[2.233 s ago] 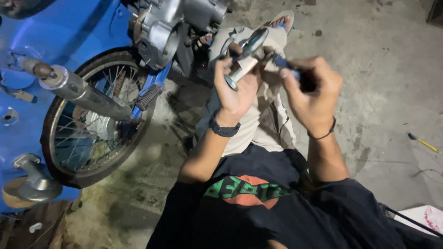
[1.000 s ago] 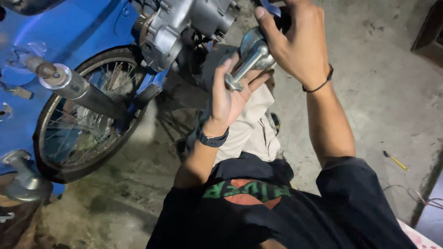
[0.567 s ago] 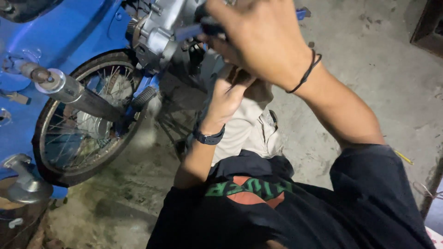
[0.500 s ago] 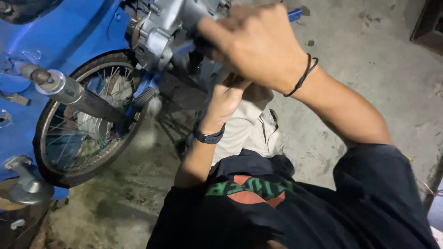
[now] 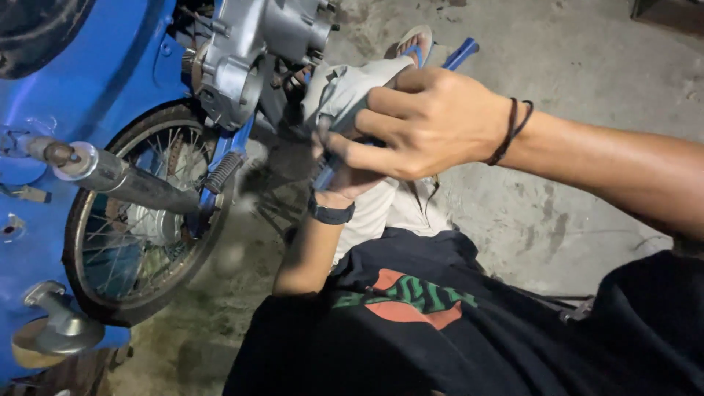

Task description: Cleaning a small metal engine component with a brush while sitting on the floor next to a motorcycle.

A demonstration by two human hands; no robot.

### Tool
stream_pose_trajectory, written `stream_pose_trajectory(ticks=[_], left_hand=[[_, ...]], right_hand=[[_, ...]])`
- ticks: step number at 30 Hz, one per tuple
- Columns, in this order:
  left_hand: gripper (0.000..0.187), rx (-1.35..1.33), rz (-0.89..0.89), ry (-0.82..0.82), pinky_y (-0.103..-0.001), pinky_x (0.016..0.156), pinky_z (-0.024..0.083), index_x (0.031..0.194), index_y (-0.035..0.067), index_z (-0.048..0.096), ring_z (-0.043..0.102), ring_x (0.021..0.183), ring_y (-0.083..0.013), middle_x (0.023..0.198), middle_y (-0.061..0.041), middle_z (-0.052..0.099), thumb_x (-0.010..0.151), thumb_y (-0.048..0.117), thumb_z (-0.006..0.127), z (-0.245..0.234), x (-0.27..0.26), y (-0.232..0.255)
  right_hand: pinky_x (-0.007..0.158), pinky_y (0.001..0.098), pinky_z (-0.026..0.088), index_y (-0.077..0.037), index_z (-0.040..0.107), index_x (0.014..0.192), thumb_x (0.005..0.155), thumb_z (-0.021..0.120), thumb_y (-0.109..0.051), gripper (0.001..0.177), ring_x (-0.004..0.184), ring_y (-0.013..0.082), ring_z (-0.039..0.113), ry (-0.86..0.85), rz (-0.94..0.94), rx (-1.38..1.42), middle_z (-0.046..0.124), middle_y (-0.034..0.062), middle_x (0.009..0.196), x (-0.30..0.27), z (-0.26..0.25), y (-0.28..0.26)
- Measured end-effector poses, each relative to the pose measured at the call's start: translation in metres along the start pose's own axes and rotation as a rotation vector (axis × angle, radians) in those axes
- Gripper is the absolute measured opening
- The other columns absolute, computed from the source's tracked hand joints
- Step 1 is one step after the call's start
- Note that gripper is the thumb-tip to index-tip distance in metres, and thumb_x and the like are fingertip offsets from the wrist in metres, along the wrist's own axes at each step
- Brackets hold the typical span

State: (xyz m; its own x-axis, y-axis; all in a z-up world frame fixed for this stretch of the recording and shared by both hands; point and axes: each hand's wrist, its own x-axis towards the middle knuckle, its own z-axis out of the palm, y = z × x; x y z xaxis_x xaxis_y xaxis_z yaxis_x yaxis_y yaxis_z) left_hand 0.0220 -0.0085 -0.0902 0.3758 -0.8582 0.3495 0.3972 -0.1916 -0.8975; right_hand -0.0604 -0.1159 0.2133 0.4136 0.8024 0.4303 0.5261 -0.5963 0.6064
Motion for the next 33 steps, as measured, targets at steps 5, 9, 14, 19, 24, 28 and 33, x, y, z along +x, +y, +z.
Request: stream_pose_trajectory(ticks=[5,9,14,19,24,28,33], left_hand=[[0.043,0.883,0.115,0.005,-0.030,0.100,0.037,0.121,0.016,0.062,0.050,0.115,-0.0105,0.123,0.002,0.056,0.097,0.052,0.061,0.011,-0.005,-0.066],[0.054,1.470,0.305,0.091,-0.033,0.095,0.041,0.112,0.016,0.068,0.056,0.103,-0.0143,0.108,-0.002,0.062,0.092,0.065,0.058,0.023,-0.008,-0.096],[0.059,1.532,0.401,-0.046,-0.037,0.103,0.052,0.131,0.005,0.064,0.066,0.113,-0.0217,0.123,-0.009,0.070,0.103,0.057,0.055,0.040,0.014,-0.119],[0.057,1.504,0.282,-0.270,-0.040,0.126,0.038,0.139,0.008,0.061,0.056,0.137,-0.0261,0.143,-0.012,0.062,0.109,0.053,0.047,0.045,0.020,-0.126],[0.053,1.500,0.372,-0.292,-0.047,0.121,0.044,0.137,0.017,0.063,0.060,0.133,-0.0305,0.139,-0.005,0.066,0.109,0.056,0.044,0.032,0.020,-0.109],[0.062,1.536,0.361,-0.313,-0.049,0.119,0.042,0.134,0.007,0.062,0.058,0.132,-0.0373,0.138,-0.018,0.063,0.107,0.056,0.036,0.025,0.019,-0.123],[0.040,1.474,0.503,-0.155,-0.033,0.099,0.056,0.133,0.007,0.063,0.071,0.100,-0.0177,0.114,-0.010,0.074,0.107,0.035,0.049,0.015,0.010,-0.112]], right_hand=[[0.057,0.0229,0.040,-0.019,0.065,0.133,0.099,0.065,-0.023,0.034,0.076,0.0100,0.052,-0.086,0.121,-0.009,0.049,-0.0055,0.086,0.008,0.011,-0.017],[0.061,0.0262,0.045,-0.014,0.062,0.143,0.105,0.070,-0.022,0.039,0.074,0.0130,0.050,-0.102,0.386,0.084,0.051,-0.0020,0.093,0.019,0.015,-0.020],[0.078,0.0470,0.049,0.008,0.065,0.136,0.096,0.084,0.011,0.044,0.087,0.0369,0.059,0.141,0.720,0.391,0.067,0.0206,0.109,-0.005,0.004,-0.028],[0.065,0.0400,0.035,0.024,0.068,0.126,0.117,0.060,0.008,0.020,0.068,0.0255,0.040,0.332,1.024,0.548,0.063,0.0236,0.091,-0.025,-0.005,-0.050],[0.064,0.0310,0.042,0.012,0.051,0.131,0.111,0.051,0.009,0.021,0.071,0.0188,0.050,0.272,1.295,0.748,0.061,0.0138,0.092,-0.035,-0.003,-0.094],[0.059,0.0289,0.039,0.008,0.045,0.119,0.108,0.052,0.005,0.013,0.064,0.0156,0.047,0.248,1.392,0.826,0.064,0.0129,0.089,-0.045,-0.003,-0.122],[0.062,0.0301,0.045,0.008,0.064,0.122,0.101,0.062,0.007,0.021,0.064,0.0187,0.057,0.208,1.386,0.744,0.069,0.0114,0.085,-0.043,0.002,-0.137]])
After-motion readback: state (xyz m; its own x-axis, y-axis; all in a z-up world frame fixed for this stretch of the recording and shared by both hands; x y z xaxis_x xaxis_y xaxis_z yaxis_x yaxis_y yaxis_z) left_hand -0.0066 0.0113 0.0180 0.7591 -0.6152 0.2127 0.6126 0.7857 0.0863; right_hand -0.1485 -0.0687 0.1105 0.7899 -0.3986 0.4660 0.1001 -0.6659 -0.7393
